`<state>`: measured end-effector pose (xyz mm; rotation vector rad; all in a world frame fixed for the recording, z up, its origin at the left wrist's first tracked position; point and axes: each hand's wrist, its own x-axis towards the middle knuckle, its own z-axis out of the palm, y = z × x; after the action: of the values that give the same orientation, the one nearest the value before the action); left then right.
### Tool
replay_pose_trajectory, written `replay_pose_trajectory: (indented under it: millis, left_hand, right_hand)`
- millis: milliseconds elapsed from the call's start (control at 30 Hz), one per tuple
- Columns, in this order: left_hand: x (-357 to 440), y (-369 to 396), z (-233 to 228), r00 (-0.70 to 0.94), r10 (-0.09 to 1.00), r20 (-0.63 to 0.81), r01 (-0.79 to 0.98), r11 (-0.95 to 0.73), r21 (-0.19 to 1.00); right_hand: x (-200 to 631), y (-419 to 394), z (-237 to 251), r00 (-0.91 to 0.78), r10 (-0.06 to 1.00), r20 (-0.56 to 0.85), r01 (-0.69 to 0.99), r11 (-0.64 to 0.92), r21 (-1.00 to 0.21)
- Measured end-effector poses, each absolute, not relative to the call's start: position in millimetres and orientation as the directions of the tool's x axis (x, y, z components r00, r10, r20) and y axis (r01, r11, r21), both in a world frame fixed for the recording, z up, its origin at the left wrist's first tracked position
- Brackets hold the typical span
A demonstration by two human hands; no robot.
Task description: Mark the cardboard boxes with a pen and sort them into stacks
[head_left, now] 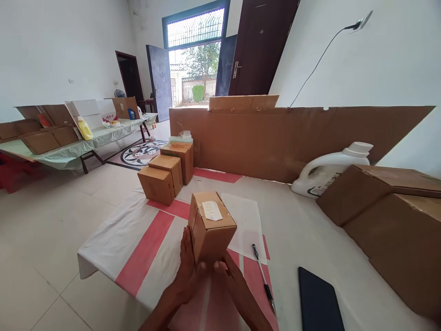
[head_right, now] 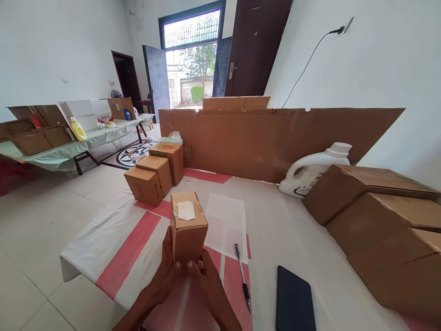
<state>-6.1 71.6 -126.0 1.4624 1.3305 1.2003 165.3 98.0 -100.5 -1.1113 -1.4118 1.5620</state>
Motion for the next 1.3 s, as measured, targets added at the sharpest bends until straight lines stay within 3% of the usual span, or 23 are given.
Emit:
replay_pose_trajectory:
  millis: [133,233,333,433,600,867,933,1033,1100,1167,1233,1300]
  left_hand:
    - [-2.0,63.5,-148.5,-0.293,0.938,0.183,0.333,-0.08,0.939]
    - [-24.4,70.4,-152.8,-0.584,0.789,0.192,0.428,0.099,0.898]
    - [-59.6,93.0,-149.6,-0.724,0.655,0.218,0.453,0.212,0.866]
    - [-88.5,125.6,-146.9,-0.774,0.587,0.237,0.45,0.246,0.859]
    - [-103.9,172.5,-150.6,-0.782,0.559,0.277,0.488,0.271,0.83]
    - [-95.9,206.7,-137.5,-0.828,0.502,0.249,0.47,0.38,0.797]
    - [-99.2,207.1,-129.9,-0.832,0.512,0.215,0.456,0.407,0.792]
    - [-105.0,199.0,-123.1,-0.803,0.571,0.17,0.462,0.418,0.782]
    - [-101.3,186.9,-121.7,-0.775,0.616,0.144,0.475,0.417,0.775]
    - [-84.0,171.6,-120.4,-0.715,0.677,0.175,0.527,0.358,0.771]
    - [-49.9,157.7,-116.8,-0.607,0.757,0.244,0.6,0.234,0.765]
    - [-1.9,149.5,-109.1,-0.454,0.829,0.326,0.656,0.064,0.752]
  right_hand:
    - [142.3,120.5,-88.6,-0.493,0.862,-0.116,0.019,-0.123,-0.992]
    - [95.9,148.7,-78.2,-0.695,0.717,-0.051,-0.041,-0.111,-0.993]
    - [39.0,177.7,-69.3,-0.763,0.646,-0.028,-0.049,-0.1,-0.994]
    - [-7.3,202.6,-67.3,-0.716,0.696,-0.048,-0.019,-0.089,-0.996]
    - [-33.8,224.9,-78.8,-0.489,0.865,-0.111,0.1,-0.071,-0.992]
    - [67.6,168.4,-92.2,-0.322,0.947,-0.022,0.1,0.01,-0.995]
    - [124.3,143.9,-88.7,-0.199,0.98,0.023,0.099,0.043,-0.994]
    - [234.9,108.7,-79.9,0.206,0.975,0.087,0.181,0.049,-0.982]
    - [318.6,86.5,-76.5,0.532,0.837,0.13,0.26,-0.016,-0.965]
    - [398.4,68.8,-77.6,0.764,0.62,0.177,0.308,-0.11,-0.945]
    - [464.4,61.5,-82.3,0.858,0.468,0.214,0.331,-0.181,-0.926]
    - [512.7,68.3,-88.5,0.88,0.415,0.231,0.344,-0.223,-0.912]
